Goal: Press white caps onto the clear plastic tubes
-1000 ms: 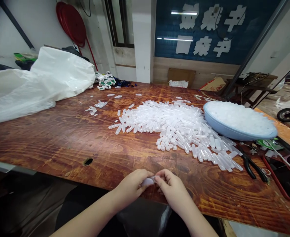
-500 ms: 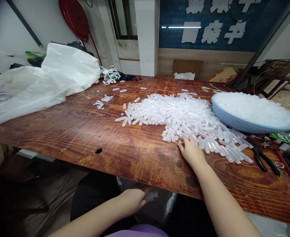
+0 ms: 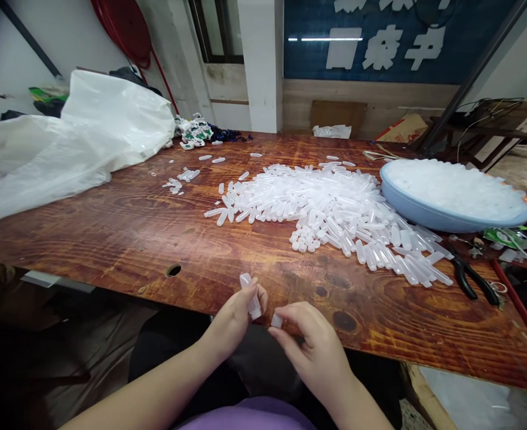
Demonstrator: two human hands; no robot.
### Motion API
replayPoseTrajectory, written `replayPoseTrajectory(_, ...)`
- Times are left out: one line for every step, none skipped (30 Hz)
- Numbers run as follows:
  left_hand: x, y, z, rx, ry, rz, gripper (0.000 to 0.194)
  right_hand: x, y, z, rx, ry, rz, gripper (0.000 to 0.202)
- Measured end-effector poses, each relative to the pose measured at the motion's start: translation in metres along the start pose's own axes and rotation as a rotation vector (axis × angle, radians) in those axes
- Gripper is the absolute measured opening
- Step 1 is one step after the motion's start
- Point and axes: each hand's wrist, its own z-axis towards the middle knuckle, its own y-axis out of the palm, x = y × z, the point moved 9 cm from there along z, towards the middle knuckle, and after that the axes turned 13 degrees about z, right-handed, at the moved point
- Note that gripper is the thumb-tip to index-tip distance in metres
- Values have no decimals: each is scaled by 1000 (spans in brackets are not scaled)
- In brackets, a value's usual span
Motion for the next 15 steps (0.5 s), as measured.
replayPoseTrajectory(-1,4,3,19,-17,-68,51,-8,1,1,32,-86,-34,19)
replayPoseTrajectory(-4,10,4,30,-35,-137,51,-14,2,1,65,-151,-69,22)
replayPoseTrajectory(-6,15,4,49,-49,-199,51,-18,1,1,94,-199,-107,25)
replayPoseTrajectory(-8,18,3,76,-51,-240,52,-21,1,1,117,-240,-151,29)
replayPoseTrajectory(-9,20,2,109,-42,-256,52,-24,2,-1,128,-282,-199,33)
replayPoseTrajectory(-9,21,0,136,-24,-251,53,-27,2,-3,131,-326,-247,37)
replayPoseTrajectory(-8,22,-1,160,-2,-231,53,-29,3,-6,127,-370,-290,42)
replayPoseTrajectory(-7,21,-3,185,23,-205,53,-31,4,-9,124,-410,-327,46)
replayPoseTrajectory(-6,21,-4,206,44,-182,52,-33,5,-12,124,-442,-352,49)
replayPoseTrajectory(-5,20,-5,223,58,-174,52,-33,5,-14,132,-459,-368,51)
replayPoseTrajectory(-4,20,-5,240,64,-182,53,-33,4,-16,148,-466,-373,51)
replayPoseTrajectory(-4,19,-5,253,65,-202,53,-33,3,-17,174,-460,-365,51)
replayPoseTrajectory(-4,20,-5,265,61,-228,54,-30,0,-16,203,-433,-336,48)
replayPoseTrajectory(-5,21,-4,268,53,-257,54,-26,-3,-14,237,-374,-283,43)
replayPoseTrajectory(-5,21,-4,274,44,-281,55,-17,-7,-10,276,-271,-201,36)
